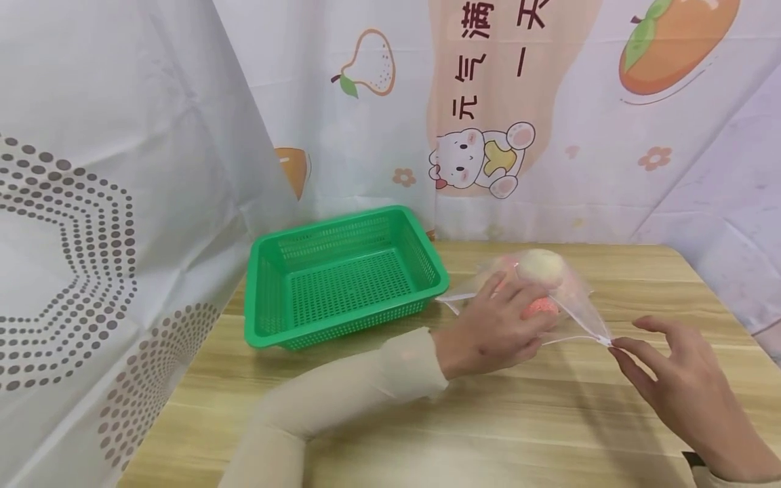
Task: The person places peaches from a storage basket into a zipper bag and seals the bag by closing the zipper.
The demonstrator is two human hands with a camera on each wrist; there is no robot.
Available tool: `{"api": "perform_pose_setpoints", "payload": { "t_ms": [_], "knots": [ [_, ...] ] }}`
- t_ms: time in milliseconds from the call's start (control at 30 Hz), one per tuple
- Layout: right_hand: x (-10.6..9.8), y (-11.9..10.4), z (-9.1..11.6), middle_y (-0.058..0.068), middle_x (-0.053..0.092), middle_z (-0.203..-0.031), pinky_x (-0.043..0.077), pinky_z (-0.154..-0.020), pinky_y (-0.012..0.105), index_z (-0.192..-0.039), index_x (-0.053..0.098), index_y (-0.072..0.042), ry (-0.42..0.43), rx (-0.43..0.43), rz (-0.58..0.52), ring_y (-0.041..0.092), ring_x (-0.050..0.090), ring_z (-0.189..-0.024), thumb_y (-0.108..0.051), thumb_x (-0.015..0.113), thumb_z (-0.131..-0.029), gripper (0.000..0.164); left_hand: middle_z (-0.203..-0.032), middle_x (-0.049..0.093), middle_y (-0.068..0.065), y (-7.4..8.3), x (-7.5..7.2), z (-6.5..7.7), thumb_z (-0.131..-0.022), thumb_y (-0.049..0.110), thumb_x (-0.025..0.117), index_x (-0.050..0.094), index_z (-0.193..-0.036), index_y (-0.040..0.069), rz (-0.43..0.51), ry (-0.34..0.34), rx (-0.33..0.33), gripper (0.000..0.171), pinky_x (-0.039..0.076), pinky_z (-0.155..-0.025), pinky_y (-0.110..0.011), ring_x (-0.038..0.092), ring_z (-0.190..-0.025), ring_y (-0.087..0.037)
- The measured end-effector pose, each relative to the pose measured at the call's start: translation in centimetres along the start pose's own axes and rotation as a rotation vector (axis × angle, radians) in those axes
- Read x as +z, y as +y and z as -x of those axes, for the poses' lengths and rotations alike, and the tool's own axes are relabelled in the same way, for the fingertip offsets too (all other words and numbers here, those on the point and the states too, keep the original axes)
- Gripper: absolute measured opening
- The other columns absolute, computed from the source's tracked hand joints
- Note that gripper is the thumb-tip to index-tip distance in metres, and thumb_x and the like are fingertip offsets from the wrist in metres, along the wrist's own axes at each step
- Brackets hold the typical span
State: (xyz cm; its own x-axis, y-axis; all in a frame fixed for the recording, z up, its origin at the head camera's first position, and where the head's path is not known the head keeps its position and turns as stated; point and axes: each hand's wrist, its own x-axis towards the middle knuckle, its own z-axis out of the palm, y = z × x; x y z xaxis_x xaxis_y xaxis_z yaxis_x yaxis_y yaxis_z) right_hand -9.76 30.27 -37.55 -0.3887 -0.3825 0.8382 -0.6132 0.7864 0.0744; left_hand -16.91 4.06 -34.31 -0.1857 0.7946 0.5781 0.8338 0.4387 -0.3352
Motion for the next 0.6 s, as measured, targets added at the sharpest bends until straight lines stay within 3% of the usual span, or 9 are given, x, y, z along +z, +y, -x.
{"api": "perform_pose_setpoints", "payload": {
  "t_ms": [200, 600],
  "knots": [
    [0.2, 0.0, -0.7, 0.029, 0.061, -0.092, 0.030, -0.063, 0.037, -0.073, 0.071, -0.004, 0.032, -0.017, -0.018, 0.045, 0.051, -0.071, -0.043, 0.045, -0.106, 0.057, -0.130, 0.061, -0.001, 1.0, 0.9, -2.2, -0.096, 0.037, 0.060, 0.072, -0.110, 0.028, 0.002, -0.041, 0.044, 0.020, 0.034, -0.110, -0.049, 0.053, -0.125, -0.020],
    [0.3, -0.4, -1.6, 0.030, 0.060, -0.094, 0.033, -0.067, 0.044, -0.075, 0.072, -0.002, 0.027, -0.023, -0.067, 0.049, 0.052, -0.076, -0.039, 0.045, -0.107, 0.055, -0.129, 0.062, 0.002, 1.9, 3.1, -3.4, -0.099, 0.039, 0.059, 0.074, -0.106, 0.033, -0.006, -0.001, 0.050, 0.018, 0.029, -0.115, -0.049, 0.052, -0.127, -0.018]
  ]
}}
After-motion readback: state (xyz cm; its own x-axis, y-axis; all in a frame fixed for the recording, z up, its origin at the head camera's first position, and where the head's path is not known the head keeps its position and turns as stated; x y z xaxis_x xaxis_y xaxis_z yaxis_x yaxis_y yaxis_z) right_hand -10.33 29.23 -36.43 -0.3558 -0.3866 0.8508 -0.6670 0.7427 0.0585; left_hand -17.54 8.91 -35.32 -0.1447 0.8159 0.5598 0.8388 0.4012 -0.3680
